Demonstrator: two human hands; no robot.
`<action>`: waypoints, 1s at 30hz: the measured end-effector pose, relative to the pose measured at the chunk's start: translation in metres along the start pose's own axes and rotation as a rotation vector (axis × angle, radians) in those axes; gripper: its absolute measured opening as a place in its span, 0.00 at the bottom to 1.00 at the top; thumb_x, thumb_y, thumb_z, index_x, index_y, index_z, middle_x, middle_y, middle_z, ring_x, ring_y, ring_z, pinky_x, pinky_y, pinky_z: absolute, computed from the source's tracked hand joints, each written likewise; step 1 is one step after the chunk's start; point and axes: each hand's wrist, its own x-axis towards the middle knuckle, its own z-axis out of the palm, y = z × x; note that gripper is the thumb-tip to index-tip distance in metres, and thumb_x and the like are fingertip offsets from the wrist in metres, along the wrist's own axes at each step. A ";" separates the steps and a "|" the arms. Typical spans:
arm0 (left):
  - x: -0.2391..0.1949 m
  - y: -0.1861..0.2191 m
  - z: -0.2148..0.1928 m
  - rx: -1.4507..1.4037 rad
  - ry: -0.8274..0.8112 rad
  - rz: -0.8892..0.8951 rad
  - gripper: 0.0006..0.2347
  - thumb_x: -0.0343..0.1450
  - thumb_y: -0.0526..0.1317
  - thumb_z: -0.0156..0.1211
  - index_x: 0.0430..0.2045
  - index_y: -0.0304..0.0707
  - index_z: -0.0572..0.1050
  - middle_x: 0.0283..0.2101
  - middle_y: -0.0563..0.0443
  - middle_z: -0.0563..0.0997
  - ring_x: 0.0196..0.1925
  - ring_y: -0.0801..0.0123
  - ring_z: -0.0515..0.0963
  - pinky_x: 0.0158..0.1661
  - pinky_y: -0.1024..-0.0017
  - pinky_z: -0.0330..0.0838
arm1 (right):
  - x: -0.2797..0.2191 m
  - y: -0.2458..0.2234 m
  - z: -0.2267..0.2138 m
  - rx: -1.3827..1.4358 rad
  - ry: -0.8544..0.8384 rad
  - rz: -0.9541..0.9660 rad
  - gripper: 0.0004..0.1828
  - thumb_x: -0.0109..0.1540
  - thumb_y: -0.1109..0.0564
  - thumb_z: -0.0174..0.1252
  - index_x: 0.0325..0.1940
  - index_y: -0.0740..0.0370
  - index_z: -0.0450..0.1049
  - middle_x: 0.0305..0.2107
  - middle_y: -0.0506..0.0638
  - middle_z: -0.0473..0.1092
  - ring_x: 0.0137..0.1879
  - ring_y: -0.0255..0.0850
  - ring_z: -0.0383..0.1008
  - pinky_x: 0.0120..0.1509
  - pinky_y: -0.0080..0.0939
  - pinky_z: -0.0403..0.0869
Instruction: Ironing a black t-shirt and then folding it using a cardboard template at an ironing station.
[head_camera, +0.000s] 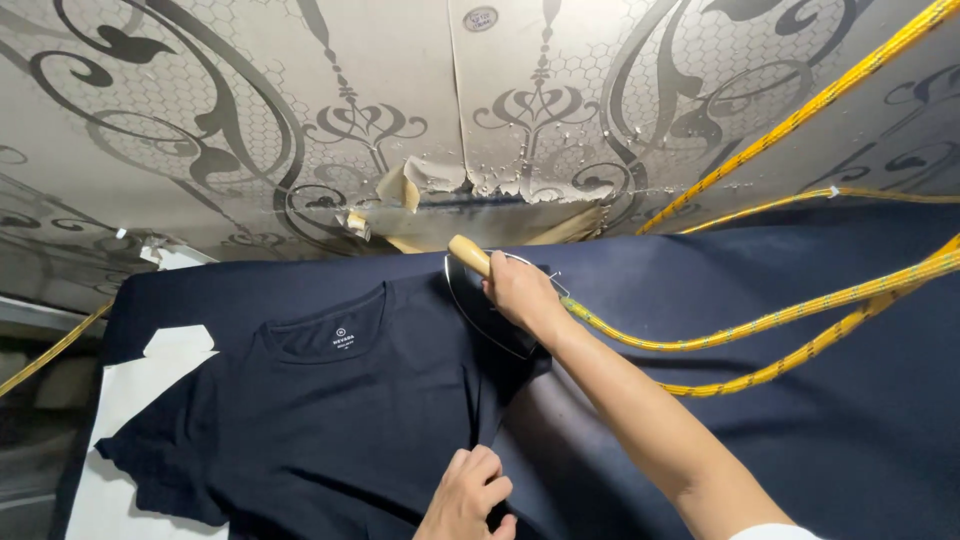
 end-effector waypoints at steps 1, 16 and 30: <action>0.003 0.004 -0.003 -0.014 -0.001 -0.011 0.13 0.53 0.37 0.72 0.17 0.36 0.70 0.33 0.46 0.70 0.40 0.58 0.71 0.40 0.64 0.66 | -0.004 0.003 0.001 0.026 0.004 -0.049 0.15 0.64 0.51 0.56 0.43 0.65 0.65 0.34 0.63 0.75 0.42 0.64 0.75 0.44 0.63 0.72; -0.016 0.049 -0.010 -0.014 0.134 -0.029 0.14 0.53 0.37 0.71 0.29 0.34 0.77 0.48 0.38 0.76 0.59 0.44 0.75 0.55 0.52 0.70 | -0.118 -0.002 -0.031 0.040 -0.129 0.035 0.13 0.63 0.52 0.55 0.42 0.64 0.65 0.35 0.64 0.75 0.42 0.65 0.75 0.45 0.63 0.72; -0.126 -0.027 -0.003 0.273 0.530 -0.229 0.07 0.54 0.34 0.70 0.22 0.42 0.81 0.40 0.47 0.82 0.48 0.53 0.82 0.46 0.61 0.76 | -0.207 0.137 -0.160 -0.409 -0.233 0.504 0.38 0.45 0.39 0.73 0.52 0.59 0.69 0.45 0.56 0.74 0.52 0.56 0.76 0.51 0.55 0.74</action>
